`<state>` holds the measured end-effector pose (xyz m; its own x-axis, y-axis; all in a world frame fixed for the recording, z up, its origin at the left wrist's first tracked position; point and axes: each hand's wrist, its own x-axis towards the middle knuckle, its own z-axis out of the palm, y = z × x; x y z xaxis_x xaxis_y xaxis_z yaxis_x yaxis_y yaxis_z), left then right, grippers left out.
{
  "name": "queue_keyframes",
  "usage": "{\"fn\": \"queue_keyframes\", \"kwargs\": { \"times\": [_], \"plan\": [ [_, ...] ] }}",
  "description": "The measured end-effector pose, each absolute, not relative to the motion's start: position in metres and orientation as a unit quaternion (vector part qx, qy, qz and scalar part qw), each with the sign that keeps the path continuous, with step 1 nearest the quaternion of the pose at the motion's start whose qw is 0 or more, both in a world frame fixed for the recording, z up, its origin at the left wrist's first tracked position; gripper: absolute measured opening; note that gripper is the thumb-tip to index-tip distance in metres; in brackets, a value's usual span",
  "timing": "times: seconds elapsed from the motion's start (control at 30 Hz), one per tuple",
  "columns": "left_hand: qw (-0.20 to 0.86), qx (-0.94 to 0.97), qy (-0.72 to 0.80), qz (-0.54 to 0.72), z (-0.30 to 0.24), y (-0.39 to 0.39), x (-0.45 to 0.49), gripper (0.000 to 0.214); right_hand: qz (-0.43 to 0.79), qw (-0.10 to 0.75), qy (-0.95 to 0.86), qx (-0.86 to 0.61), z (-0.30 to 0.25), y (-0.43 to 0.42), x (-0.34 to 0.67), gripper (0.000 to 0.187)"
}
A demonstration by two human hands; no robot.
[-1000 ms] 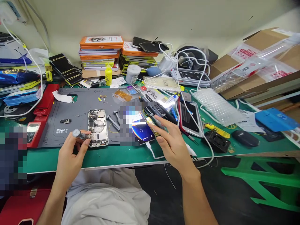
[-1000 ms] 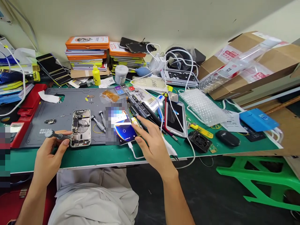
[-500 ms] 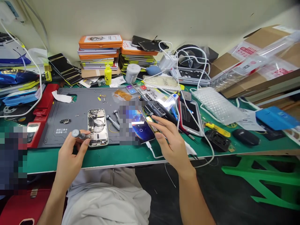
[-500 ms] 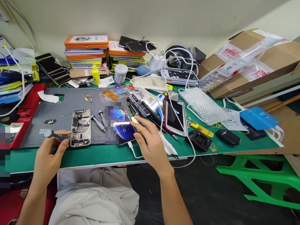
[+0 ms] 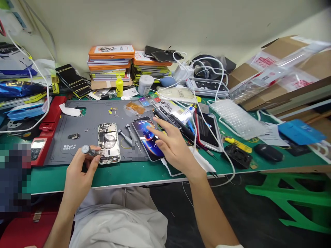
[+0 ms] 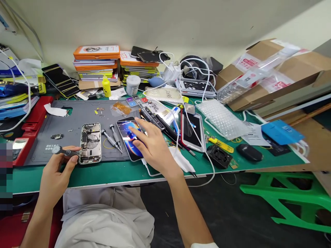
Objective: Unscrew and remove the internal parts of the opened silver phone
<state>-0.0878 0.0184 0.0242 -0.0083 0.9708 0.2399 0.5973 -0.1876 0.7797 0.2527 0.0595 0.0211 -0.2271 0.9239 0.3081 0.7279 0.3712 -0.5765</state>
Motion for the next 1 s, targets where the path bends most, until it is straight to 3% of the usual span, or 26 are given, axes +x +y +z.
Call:
{"fn": "queue_keyframes", "kwargs": {
  "times": [0.17, 0.47, 0.63, 0.73, 0.9, 1.0],
  "plan": [
    [0.237, 0.668, 0.587, 0.392, 0.025, 0.017, -0.088, 0.023, 0.12, 0.376, -0.732, -0.555, 0.015, 0.045, 0.262, 0.058],
    [0.234, 0.671, 0.584, 0.392, 0.024, 0.017, -0.088, 0.022, 0.087, 0.287, -0.815, -0.495, 0.012, 0.059, 0.254, 0.057],
    [0.238, 0.673, 0.577, 0.397, 0.023, 0.017, -0.089, 0.021, -0.001, 0.359, -0.773, -0.523, 0.004, 0.053, 0.263, 0.053],
    [0.238, 0.675, 0.57, 0.404, 0.023, 0.018, -0.088, 0.021, -0.036, 0.36, -0.778, -0.514, 0.0, 0.048, 0.269, 0.048],
    [0.242, 0.675, 0.567, 0.405, 0.023, 0.018, -0.088, 0.02, -0.018, 0.374, -0.774, -0.51, 0.008, 0.049, 0.262, 0.052],
    [0.241, 0.674, 0.568, 0.407, 0.023, 0.018, -0.088, 0.02, 0.025, 0.341, -0.798, -0.496, 0.012, 0.056, 0.254, 0.057]
  ]
}}
